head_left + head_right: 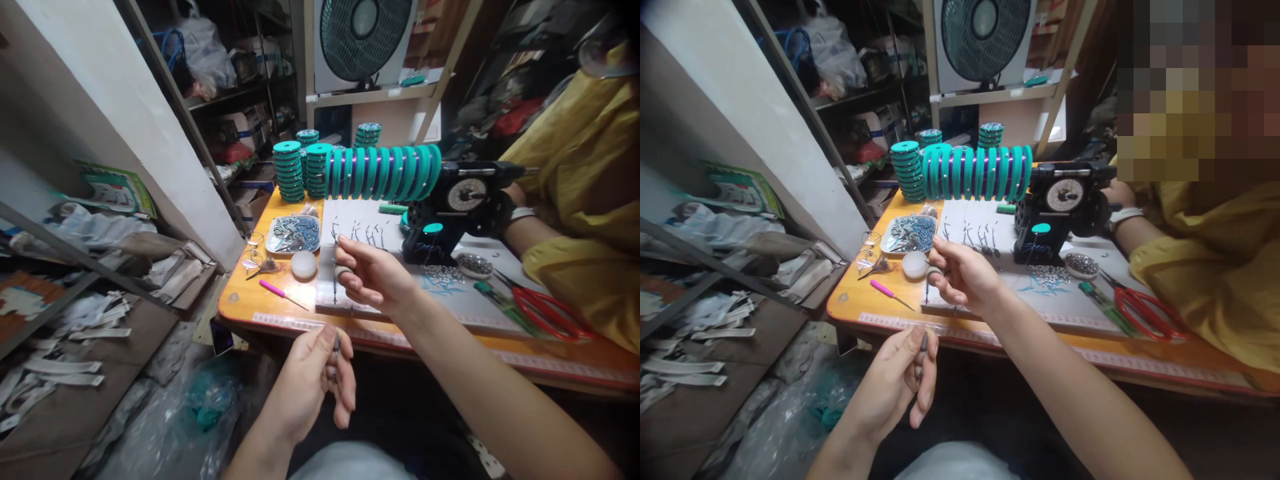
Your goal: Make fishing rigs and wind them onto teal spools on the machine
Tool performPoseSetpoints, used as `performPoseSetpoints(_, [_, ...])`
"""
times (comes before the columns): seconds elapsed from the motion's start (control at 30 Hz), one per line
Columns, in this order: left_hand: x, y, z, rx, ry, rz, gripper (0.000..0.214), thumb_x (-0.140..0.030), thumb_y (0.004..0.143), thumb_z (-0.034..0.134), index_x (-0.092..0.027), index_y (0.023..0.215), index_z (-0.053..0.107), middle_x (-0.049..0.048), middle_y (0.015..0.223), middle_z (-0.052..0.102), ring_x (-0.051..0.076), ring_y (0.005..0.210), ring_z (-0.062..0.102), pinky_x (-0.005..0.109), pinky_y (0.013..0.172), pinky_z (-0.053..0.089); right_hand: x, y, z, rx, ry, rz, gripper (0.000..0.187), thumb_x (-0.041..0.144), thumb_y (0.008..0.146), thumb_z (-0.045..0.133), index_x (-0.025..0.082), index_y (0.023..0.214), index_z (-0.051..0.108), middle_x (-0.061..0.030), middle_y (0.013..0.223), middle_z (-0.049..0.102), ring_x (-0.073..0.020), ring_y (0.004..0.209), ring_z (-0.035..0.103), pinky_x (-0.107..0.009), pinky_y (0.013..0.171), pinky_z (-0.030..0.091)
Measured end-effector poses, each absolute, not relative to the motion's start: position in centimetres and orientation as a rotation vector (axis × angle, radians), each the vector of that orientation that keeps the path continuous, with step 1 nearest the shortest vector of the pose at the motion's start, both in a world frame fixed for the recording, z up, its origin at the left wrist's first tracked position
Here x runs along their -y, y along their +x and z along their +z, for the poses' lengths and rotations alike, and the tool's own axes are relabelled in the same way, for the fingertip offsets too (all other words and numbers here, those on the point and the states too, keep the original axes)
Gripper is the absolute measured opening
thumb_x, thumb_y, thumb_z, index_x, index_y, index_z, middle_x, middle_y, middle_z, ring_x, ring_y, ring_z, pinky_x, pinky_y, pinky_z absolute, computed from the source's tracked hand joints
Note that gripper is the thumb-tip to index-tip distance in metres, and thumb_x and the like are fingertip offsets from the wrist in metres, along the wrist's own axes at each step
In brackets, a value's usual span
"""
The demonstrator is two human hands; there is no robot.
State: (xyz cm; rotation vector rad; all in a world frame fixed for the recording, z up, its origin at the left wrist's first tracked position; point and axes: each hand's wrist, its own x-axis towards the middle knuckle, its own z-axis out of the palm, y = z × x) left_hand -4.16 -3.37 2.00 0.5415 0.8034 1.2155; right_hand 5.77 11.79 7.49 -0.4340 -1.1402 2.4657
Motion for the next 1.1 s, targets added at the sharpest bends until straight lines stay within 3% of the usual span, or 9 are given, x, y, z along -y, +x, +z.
performPoseSetpoints(0.7, [4.0, -4.4, 1.4, -0.821, 0.532, 1.184, 0.038, -0.050, 0.094, 0.047, -0.016, 0.080, 0.055, -0.0006, 0.041, 0.056, 0.009, 0.024, 0.040, 0.015, 0.026, 0.030, -11.7, 5.7, 7.5, 1.192, -0.400, 2.428, 0.038, 0.044, 0.094, 0.051, 0.017, 0.068, 0.045, 0.0026, 0.049, 0.056, -0.0015, 0.024, 0.032, -0.011, 0.024, 0.019])
performPoseSetpoints(0.8, [3.5, -4.7, 2.0, -0.877, 0.715, 1.277, 0.039, -0.040, 0.097, 0.046, -0.011, 0.078, 0.064, 0.0069, 0.064, 0.069, 0.011, 0.053, 0.063, 0.019, 0.054, 0.051, -11.6, 6.0, 7.8, 1.397, -0.424, 2.279, 0.029, 0.039, 0.098, 0.047, 0.014, 0.088, 0.059, 0.0009, 0.053, 0.061, -0.0011, 0.025, 0.031, -0.011, 0.026, 0.018])
performPoseSetpoints(0.87, [2.8, -4.9, 2.5, -0.894, 0.861, 1.359, 0.033, -0.031, 0.097, 0.047, -0.009, 0.090, 0.069, 0.0111, 0.084, 0.073, 0.014, 0.080, 0.067, 0.024, 0.078, 0.052, -11.8, 6.4, 8.5, 1.594, -0.454, 2.151, 0.031, 0.038, 0.100, 0.044, 0.014, 0.103, 0.063, 0.0025, 0.049, 0.059, -0.0017, 0.026, 0.029, -0.011, 0.027, 0.018])
performPoseSetpoints(0.9, [2.3, -5.0, 2.8, -0.866, 0.899, 1.384, 0.031, -0.030, 0.097, 0.047, -0.009, 0.102, 0.068, 0.0116, 0.090, 0.072, 0.016, 0.085, 0.067, 0.027, 0.082, 0.052, -11.9, 6.6, 8.9, 1.688, -0.471, 2.097, 0.033, 0.039, 0.100, 0.044, 0.013, 0.107, 0.063, 0.0039, 0.046, 0.057, -0.0020, 0.026, 0.028, -0.011, 0.027, 0.018])
performPoseSetpoints(1.0, [0.6, -5.3, 3.6, -0.752, 0.895, 1.369, 0.038, -0.035, 0.098, 0.039, -0.015, 0.130, 0.048, 0.0097, 0.092, 0.071, 0.019, 0.071, 0.070, 0.030, 0.067, 0.053, -12.4, 7.2, 10.3, 1.914, -0.505, 1.976, 0.039, 0.041, 0.100, 0.046, 0.010, 0.113, 0.065, 0.0070, 0.041, 0.049, -0.0028, 0.027, 0.027, -0.012, 0.027, 0.020])
performPoseSetpoints(1.1, [-0.8, -5.6, 4.6, -0.839, 0.924, 1.336, 0.034, -0.039, 0.100, 0.033, -0.018, 0.125, 0.044, 0.0090, 0.095, 0.070, 0.017, 0.056, 0.069, 0.027, 0.054, 0.050, -12.8, 7.6, 11.5, 2.062, -0.531, 1.887, 0.042, 0.039, 0.100, 0.045, 0.007, 0.120, 0.065, 0.0069, 0.041, 0.048, -0.0033, 0.027, 0.030, -0.013, 0.028, 0.022])
